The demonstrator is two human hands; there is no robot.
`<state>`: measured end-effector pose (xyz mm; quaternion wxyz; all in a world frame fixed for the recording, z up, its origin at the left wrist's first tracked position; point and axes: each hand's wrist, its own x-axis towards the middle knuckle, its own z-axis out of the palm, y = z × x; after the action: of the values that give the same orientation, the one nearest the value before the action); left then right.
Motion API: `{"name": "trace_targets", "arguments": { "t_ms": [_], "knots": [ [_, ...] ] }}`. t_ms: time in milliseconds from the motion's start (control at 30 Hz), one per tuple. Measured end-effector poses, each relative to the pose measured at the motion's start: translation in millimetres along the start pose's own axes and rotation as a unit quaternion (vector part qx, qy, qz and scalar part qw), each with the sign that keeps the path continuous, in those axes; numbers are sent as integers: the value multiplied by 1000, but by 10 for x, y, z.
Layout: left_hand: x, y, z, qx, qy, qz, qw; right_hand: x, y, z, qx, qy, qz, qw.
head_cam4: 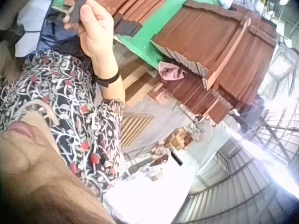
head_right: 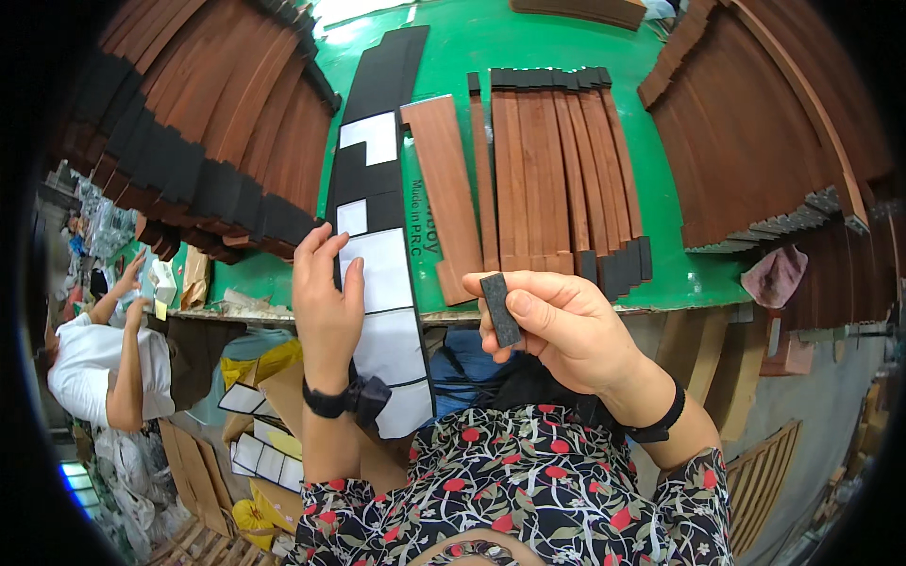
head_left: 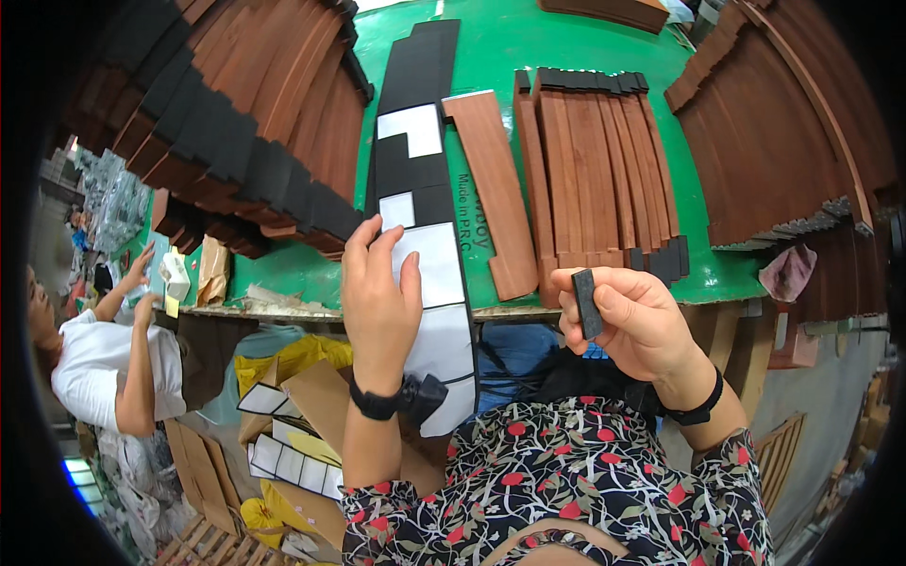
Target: The person is assembling small wooden slats onto a frame and applying black edge caps or trim pieces.
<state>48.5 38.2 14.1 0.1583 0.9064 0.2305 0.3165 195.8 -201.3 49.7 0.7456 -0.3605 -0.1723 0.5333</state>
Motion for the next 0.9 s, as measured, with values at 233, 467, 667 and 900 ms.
{"name": "trace_targets", "arguments": {
  "t_ms": [233,467,667,900],
  "knots": [
    [6,631,-287,-183,-103,73,975,-77,-1,-81,-146,33,-48,988],
    [-150,931,-186,-365,-228,37,902,-285,-52,-9,-531,76,-221,815],
    [-214,917,15,-386,-252,137,877,-418,79,-93,-515,41,-226,826],
    [-272,769,20,-657,-394,-144,626,-485,8,-238,-419,-89,-198,882]
  ]
}}
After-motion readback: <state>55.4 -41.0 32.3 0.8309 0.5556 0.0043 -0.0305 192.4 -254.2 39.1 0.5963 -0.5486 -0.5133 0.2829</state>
